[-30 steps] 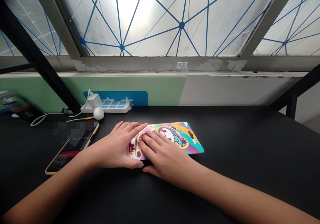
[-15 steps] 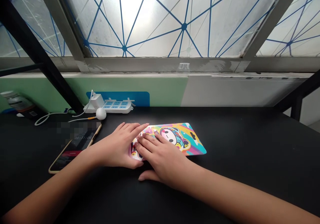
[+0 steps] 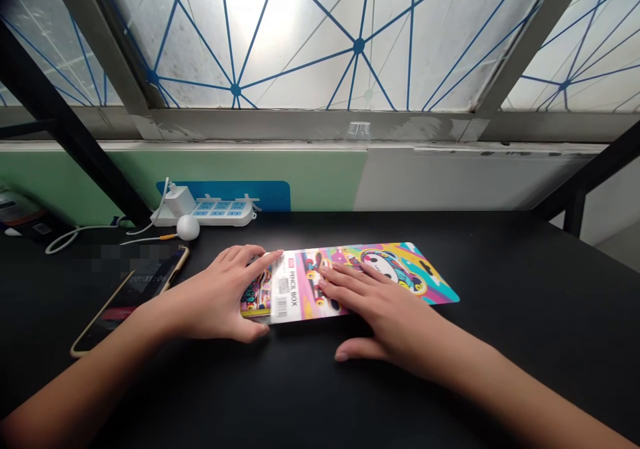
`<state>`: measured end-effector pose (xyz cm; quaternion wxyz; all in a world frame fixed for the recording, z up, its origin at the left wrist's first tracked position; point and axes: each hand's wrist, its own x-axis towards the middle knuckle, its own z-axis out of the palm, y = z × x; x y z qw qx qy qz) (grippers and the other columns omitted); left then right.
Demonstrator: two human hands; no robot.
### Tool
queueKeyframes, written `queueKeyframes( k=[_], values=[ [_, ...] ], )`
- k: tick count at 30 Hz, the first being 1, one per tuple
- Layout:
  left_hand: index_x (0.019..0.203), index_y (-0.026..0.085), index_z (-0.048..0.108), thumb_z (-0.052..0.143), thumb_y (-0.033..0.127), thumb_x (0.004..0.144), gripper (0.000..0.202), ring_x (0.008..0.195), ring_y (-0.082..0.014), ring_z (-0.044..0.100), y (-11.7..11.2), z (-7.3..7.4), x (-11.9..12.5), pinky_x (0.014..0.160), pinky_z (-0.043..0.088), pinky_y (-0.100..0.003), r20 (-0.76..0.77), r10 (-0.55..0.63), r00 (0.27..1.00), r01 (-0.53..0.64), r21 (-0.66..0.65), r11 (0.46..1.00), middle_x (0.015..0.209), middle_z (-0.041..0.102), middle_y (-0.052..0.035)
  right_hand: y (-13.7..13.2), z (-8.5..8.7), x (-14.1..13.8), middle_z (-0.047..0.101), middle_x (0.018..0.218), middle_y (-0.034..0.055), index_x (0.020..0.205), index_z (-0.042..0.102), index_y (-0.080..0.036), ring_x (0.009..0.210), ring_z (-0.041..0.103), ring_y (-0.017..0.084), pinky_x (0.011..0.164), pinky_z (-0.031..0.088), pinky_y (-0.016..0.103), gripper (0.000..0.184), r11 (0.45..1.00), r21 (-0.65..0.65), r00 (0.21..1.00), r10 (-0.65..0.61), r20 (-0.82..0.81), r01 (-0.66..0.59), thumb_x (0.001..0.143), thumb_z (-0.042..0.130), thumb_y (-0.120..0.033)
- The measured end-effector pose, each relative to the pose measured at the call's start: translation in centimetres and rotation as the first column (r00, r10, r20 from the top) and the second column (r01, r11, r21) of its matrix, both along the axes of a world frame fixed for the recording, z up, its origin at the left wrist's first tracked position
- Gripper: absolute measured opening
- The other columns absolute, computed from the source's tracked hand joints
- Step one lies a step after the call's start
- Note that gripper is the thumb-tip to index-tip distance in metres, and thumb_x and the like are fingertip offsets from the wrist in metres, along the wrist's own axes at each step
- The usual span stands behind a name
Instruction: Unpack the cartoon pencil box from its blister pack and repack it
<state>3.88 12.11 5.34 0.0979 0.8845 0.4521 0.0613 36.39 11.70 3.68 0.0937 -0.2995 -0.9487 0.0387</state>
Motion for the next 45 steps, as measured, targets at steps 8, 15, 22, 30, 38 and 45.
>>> queueKeyframes(
  k=[8,15,22,30,38,45],
  values=[
    [0.159,0.016,0.033,0.059,0.064,0.082,0.095,0.153,-0.0385,0.021,-0.5,0.3,0.5,0.124,0.016,-0.058,-0.117,-0.023,0.993,0.031,0.061,0.998,0.164,0.033,-0.0161,0.1,-0.3,1.9,0.055,0.151,0.0086,0.147,0.053,-0.028,0.14,0.049,0.035,0.11,0.047,0.058,0.065,0.99,0.064,0.992,-0.123,-0.014,0.124,0.089,0.069,-0.053],
    [0.162,0.013,0.022,0.05,0.043,0.088,0.085,0.157,-0.0326,0.003,-1.5,-0.1,1.6,0.125,0.015,-0.053,-0.183,0.012,0.983,-0.005,0.038,0.999,0.169,0.01,-0.0152,0.3,-0.8,-4.4,0.043,0.16,0.0143,0.155,0.04,-0.022,0.149,0.033,0.037,0.117,0.036,0.062,0.074,0.989,0.142,0.999,-0.036,-0.014,0.038,0.091,0.071,-0.041],
    [0.16,0.008,0.025,0.041,0.067,0.094,0.09,0.155,-0.0391,0.005,-0.7,-0.5,1.3,0.121,0.021,-0.06,-0.117,0.136,0.984,-0.137,-0.001,0.991,0.168,0.01,-0.0209,1.4,-1.5,-9.0,0.042,0.16,0.015,0.156,0.038,-0.015,0.149,0.032,0.037,0.119,0.033,0.061,0.062,0.984,0.18,1.0,-0.01,-0.016,0.013,0.1,0.056,-0.038],
    [0.16,0.011,0.028,0.022,0.074,0.098,0.088,0.156,-0.0339,0.006,0.5,-1.7,1.7,0.123,0.015,-0.056,-0.044,0.21,0.977,-0.21,0.008,0.978,0.168,0.013,-0.0177,2.4,-1.4,-7.4,0.048,0.156,0.0147,0.15,0.047,-0.016,0.147,0.038,0.035,0.117,0.038,0.06,0.049,0.986,0.166,1.0,-0.031,0.003,0.031,0.102,0.05,-0.021],
    [0.162,0.017,0.025,0.019,0.064,0.103,0.076,0.157,-0.0324,0.004,1.2,-0.7,0.5,0.123,0.013,-0.058,-0.081,0.197,0.977,-0.202,-0.071,0.977,0.169,0.01,-0.0112,2.8,-2.8,0.4,0.046,0.158,0.0091,0.156,0.039,-0.024,0.148,0.036,0.026,0.117,0.041,0.053,0.061,0.975,0.199,0.995,-0.089,-0.037,0.095,0.099,0.036,-0.003],
    [0.162,0.021,0.022,0.022,0.064,0.102,0.074,0.157,-0.0295,0.0,2.9,-1.4,-1.8,0.124,0.012,-0.058,-0.083,0.239,0.968,-0.245,-0.079,0.966,0.169,0.009,-0.0046,1.8,-2.2,3.0,0.063,0.142,0.0092,0.15,0.047,-0.024,0.131,0.06,0.025,0.108,0.053,0.048,0.065,0.908,0.38,0.978,-0.117,-0.17,0.175,0.092,0.038,0.003]
  ],
)
